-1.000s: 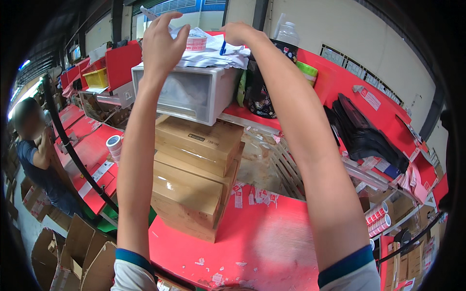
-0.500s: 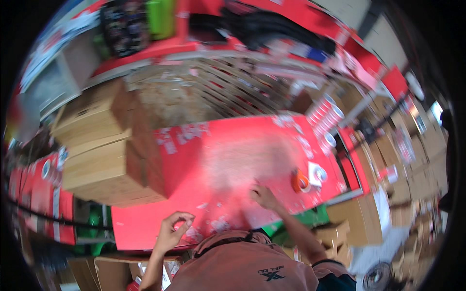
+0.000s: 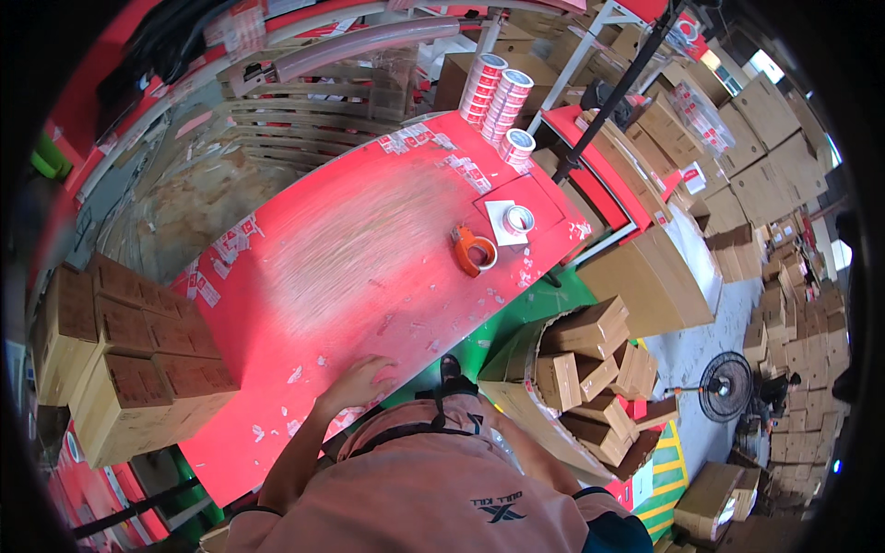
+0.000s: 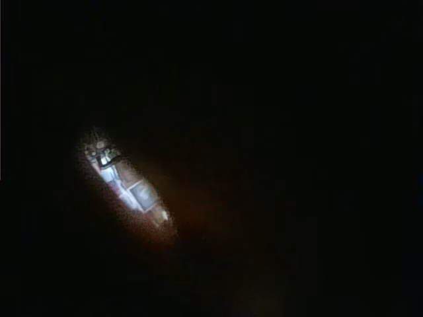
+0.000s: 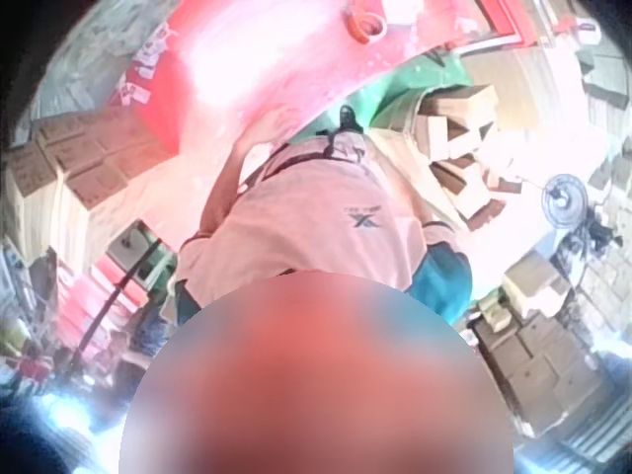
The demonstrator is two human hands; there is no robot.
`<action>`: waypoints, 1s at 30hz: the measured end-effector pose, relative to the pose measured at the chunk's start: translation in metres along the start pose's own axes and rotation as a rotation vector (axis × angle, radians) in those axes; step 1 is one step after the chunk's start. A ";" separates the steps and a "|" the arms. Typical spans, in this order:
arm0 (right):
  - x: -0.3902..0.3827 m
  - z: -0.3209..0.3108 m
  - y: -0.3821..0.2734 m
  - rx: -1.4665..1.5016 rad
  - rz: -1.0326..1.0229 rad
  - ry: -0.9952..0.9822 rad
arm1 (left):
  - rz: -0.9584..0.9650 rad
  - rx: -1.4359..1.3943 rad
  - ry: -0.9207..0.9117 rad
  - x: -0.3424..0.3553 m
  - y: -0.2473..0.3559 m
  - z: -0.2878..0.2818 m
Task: The person picks small items from a large cardboard bin, places them on a red worktable, wraps them in pink bubble mailers, seals the mailers with tape, and stacks the finished packages. The person also handles shipping labels and a box cutter during the process.
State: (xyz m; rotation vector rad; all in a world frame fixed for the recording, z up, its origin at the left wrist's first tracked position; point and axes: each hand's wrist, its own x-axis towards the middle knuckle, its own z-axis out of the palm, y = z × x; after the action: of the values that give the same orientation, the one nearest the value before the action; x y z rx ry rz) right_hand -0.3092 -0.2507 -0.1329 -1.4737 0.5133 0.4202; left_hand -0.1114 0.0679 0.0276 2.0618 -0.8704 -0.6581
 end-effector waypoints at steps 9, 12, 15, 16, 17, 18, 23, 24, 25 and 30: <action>0.053 -0.118 -0.008 -1.051 -0.351 -0.293 | -0.303 -0.196 0.052 0.071 0.037 0.103; 0.047 -0.130 -0.038 -0.997 -0.279 -0.368 | -0.274 -0.129 0.013 0.088 0.057 0.136; 0.028 -0.149 -0.070 -0.911 -0.235 -0.440 | -0.302 -0.209 0.011 0.097 0.069 0.150; 0.020 -0.159 -0.082 -0.876 -0.216 -0.460 | -0.338 -0.217 0.024 0.097 0.069 0.151; 0.010 -0.172 -0.094 -0.845 -0.191 -0.481 | -0.360 -0.224 0.034 0.097 0.069 0.150; 0.002 -0.188 -0.109 -0.830 -0.137 -0.501 | -0.382 -0.218 0.050 0.095 0.066 0.147; -0.016 -0.266 -0.204 -0.624 0.160 -0.264 | -0.343 -0.150 0.132 0.086 0.039 0.111; -0.008 -0.263 -0.217 -0.077 0.167 -0.048 | -0.359 -0.181 0.125 0.086 0.032 0.105; 0.010 -0.257 -0.233 -0.073 0.067 -0.174 | -0.366 -0.205 0.107 0.088 0.026 0.099; 0.162 -0.092 -0.222 -0.139 -0.142 -0.138 | -0.330 -0.201 0.032 0.119 0.000 0.096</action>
State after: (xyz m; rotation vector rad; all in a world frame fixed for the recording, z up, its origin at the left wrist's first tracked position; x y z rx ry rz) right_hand -0.0568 -0.3631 -0.0435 -1.5912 0.2718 0.4485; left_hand -0.1028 -0.0671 -0.0433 2.0421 -0.4264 -0.8488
